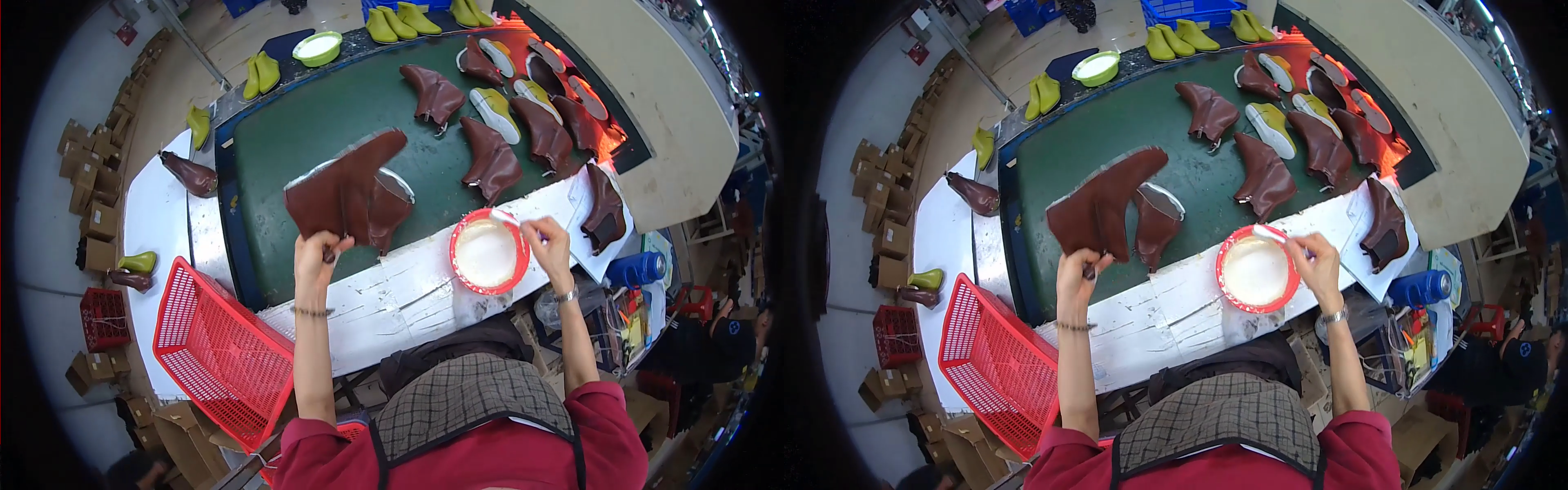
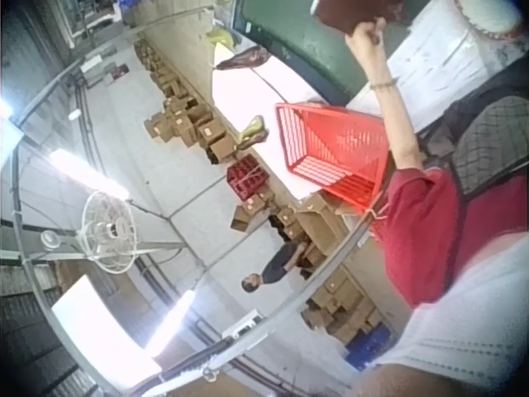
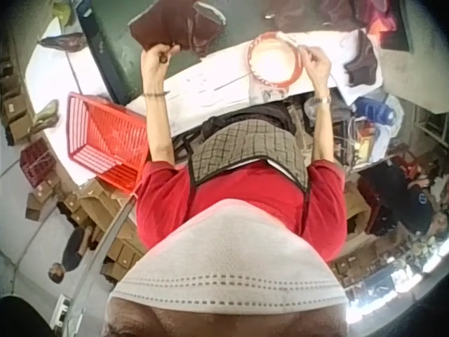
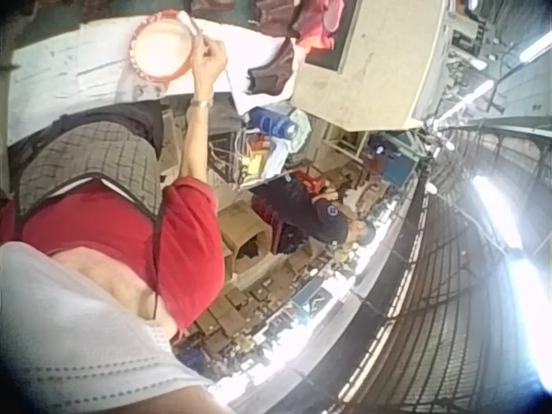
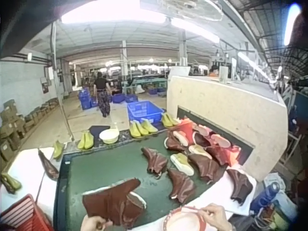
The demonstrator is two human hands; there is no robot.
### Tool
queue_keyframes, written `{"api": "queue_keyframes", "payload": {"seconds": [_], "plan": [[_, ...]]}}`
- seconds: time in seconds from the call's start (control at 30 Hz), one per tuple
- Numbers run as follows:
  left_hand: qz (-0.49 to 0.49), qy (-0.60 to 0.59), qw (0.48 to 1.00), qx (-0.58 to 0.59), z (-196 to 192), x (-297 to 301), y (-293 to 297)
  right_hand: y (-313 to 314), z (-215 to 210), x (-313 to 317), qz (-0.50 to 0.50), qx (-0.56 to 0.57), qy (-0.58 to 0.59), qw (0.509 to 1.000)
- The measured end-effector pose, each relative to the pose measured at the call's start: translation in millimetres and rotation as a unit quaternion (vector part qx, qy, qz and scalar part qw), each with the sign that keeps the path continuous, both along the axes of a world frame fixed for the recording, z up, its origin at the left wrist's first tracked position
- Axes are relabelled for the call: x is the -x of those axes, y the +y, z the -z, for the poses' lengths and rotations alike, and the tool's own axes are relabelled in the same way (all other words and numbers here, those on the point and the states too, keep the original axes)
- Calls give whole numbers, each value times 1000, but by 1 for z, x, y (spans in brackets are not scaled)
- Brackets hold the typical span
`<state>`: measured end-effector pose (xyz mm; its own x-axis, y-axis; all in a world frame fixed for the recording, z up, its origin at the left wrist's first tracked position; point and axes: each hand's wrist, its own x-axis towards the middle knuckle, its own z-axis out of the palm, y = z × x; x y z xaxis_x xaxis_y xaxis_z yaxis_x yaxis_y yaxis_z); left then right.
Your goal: Trim excess material from shoe uppers, apply adhesive, and sort finished uppers into boxes.
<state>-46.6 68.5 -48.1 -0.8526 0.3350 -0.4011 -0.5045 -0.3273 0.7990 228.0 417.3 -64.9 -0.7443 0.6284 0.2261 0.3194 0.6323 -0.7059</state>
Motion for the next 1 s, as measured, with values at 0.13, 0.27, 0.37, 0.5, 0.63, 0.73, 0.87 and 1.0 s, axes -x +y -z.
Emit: {"api": "queue_keyframes", "payload": {"seconds": [0.13, 0.27, 0.37, 0.5, 0.63, 0.73, 0.87, 1.0], "plan": [[-28, -110, 991, -78, 39, 75, 28, -26, 27, -15, 34, -79, -115, 990], [-17, -236, 952, -193, 85, 154, 75, -47, 51, -20, 53, -112, -111, 986], [-22, -222, 950, -217, 124, 204, 114, -55, 55, -17, 63, -147, -126, 979], [2, -215, 957, -196, 170, 265, 149, -55, 79, -16, 39, -168, -122, 978], [25, -231, 965, -122, 188, 275, 191, -54, 61, -18, 50, -151, -123, 980], [77, -170, 981, 43, 177, 276, 174, -46, 36, -22, 74, -146, -90, 982], [74, 9, 986, 152, 121, 217, 162, -25, 23, -47, 148, -130, -22, 980], [71, 130, 987, 66, 64, 130, 85, -11, 18, -66, 199, -136, -44, 970]]}}
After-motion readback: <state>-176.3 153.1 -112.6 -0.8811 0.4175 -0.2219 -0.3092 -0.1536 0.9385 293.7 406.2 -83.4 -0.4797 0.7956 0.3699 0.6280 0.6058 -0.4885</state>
